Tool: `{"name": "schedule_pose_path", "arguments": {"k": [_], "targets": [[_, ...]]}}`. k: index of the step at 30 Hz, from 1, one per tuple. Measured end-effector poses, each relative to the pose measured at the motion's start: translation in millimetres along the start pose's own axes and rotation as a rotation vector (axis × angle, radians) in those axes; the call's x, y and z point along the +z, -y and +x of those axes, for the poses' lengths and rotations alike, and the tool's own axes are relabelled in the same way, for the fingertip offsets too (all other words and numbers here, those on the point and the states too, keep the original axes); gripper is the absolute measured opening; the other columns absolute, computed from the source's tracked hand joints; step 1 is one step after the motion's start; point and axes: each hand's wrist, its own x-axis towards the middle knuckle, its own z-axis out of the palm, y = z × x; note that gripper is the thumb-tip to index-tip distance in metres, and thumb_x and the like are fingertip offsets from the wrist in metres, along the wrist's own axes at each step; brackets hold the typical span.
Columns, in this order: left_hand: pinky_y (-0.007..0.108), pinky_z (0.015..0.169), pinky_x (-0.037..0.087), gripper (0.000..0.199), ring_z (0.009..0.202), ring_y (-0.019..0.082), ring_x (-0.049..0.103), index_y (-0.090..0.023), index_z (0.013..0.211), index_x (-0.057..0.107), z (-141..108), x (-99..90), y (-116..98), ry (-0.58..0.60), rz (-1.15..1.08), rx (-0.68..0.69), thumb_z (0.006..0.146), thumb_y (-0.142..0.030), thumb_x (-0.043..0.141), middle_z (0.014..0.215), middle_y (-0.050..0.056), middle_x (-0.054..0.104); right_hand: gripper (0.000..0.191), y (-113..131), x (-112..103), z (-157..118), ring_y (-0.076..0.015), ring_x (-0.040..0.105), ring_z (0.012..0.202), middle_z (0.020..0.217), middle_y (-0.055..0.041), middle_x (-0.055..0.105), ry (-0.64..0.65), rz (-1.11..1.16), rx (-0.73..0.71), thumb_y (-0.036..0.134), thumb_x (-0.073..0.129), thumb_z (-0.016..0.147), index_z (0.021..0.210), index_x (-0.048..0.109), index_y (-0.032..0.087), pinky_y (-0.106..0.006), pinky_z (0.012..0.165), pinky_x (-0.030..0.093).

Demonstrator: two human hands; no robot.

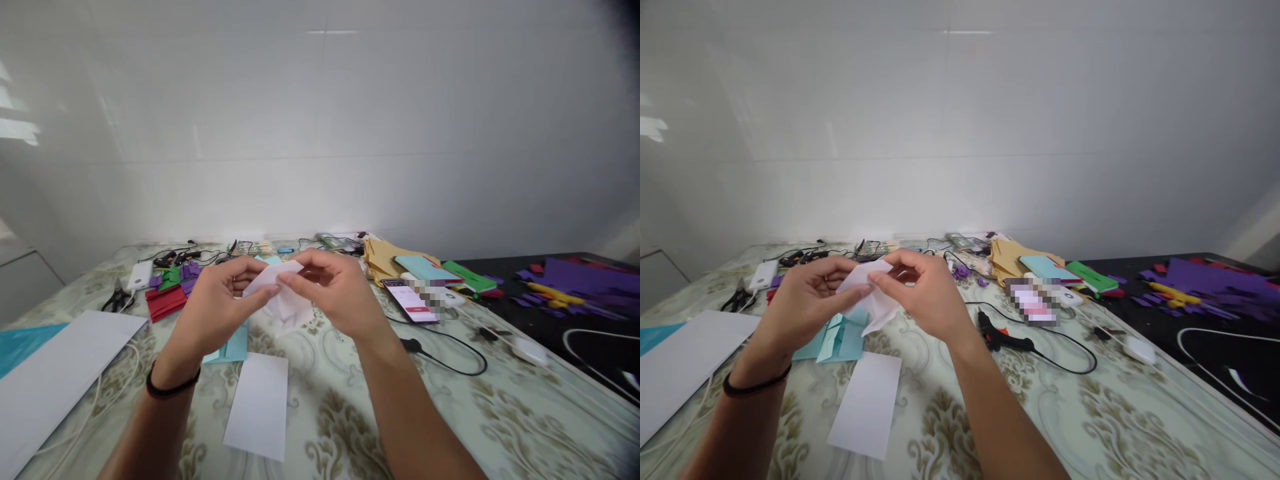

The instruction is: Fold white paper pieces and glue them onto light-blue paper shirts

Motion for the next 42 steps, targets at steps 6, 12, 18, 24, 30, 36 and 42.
{"name": "schedule_pose_path", "arguments": {"k": [6,12,18,24,30,36,42], "targets": [[0.021,0.053,0.042,0.020,0.060,0.013,0.059,-0.019,0.097,0.081,-3,-4.0,-4,0.022,0.146,0.031,0.096,-0.034,0.068,0.071,0.000,0.072,0.008,3,2,-1,-0.0139,0.067,0.075,0.081,0.0009,0.072,-0.060,-0.049,-0.118,0.025,0.078,0.087,0.085,0.071,0.021,-0.027,0.070,0.056],[0.022,0.054,0.038,0.026,0.061,0.011,0.053,-0.018,0.093,0.082,-5,-4.2,-9,-0.049,0.175,0.102,0.099,-0.034,0.063,0.070,0.000,0.069,0.019,9,5,-6,-0.0138,0.066,0.083,0.087,0.0018,0.072,-0.036,-0.149,-0.244,0.006,0.068,0.085,0.087,0.073,0.025,-0.025,0.068,0.056],[0.023,0.051,0.034,0.027,0.057,0.011,0.047,-0.018,0.080,0.078,-10,-4.0,-15,-0.089,0.179,0.133,0.098,-0.031,0.061,0.064,-0.001,0.062,0.035,13,4,-9,-0.0165,0.068,0.094,0.099,-0.0001,0.075,0.042,-0.140,-0.368,0.000,0.059,0.085,0.097,0.077,0.029,-0.028,0.072,0.059],[0.023,0.049,0.035,0.026,0.056,0.012,0.049,-0.018,0.075,0.075,-11,-4.4,-19,-0.122,0.195,0.120,0.094,-0.026,0.059,0.063,-0.001,0.062,0.027,17,0,-11,-0.0186,0.067,0.101,0.109,-0.0032,0.071,0.164,-0.150,-0.410,0.015,0.070,0.092,0.112,0.077,0.031,-0.033,0.079,0.059],[0.023,0.050,0.036,0.032,0.057,0.012,0.050,-0.017,0.075,0.076,-8,-3.6,-18,-0.090,0.227,0.140,0.097,-0.034,0.059,0.062,0.000,0.062,0.013,16,5,-9,-0.0164,0.067,0.090,0.097,-0.0016,0.072,0.057,-0.101,-0.339,0.017,0.074,0.093,0.096,0.079,0.029,-0.029,0.072,0.059],[0.022,0.055,0.043,0.027,0.062,0.013,0.060,-0.019,0.084,0.080,-8,-3.3,-17,-0.017,0.200,0.141,0.098,-0.035,0.065,0.070,0.001,0.072,0.013,16,7,-10,-0.0152,0.067,0.089,0.094,-0.0011,0.072,0.034,-0.091,-0.280,0.012,0.074,0.091,0.091,0.075,0.025,-0.027,0.073,0.059],[0.022,0.062,0.054,0.017,0.071,0.016,0.071,-0.020,0.091,0.080,-9,-1.7,-15,-0.050,0.069,0.124,0.094,-0.034,0.072,0.082,0.003,0.078,0.018,16,7,-12,-0.0157,0.070,0.088,0.099,-0.0008,0.073,-0.006,-0.075,-0.209,0.015,0.077,0.089,0.102,0.071,0.026,-0.030,0.079,0.061]]}}
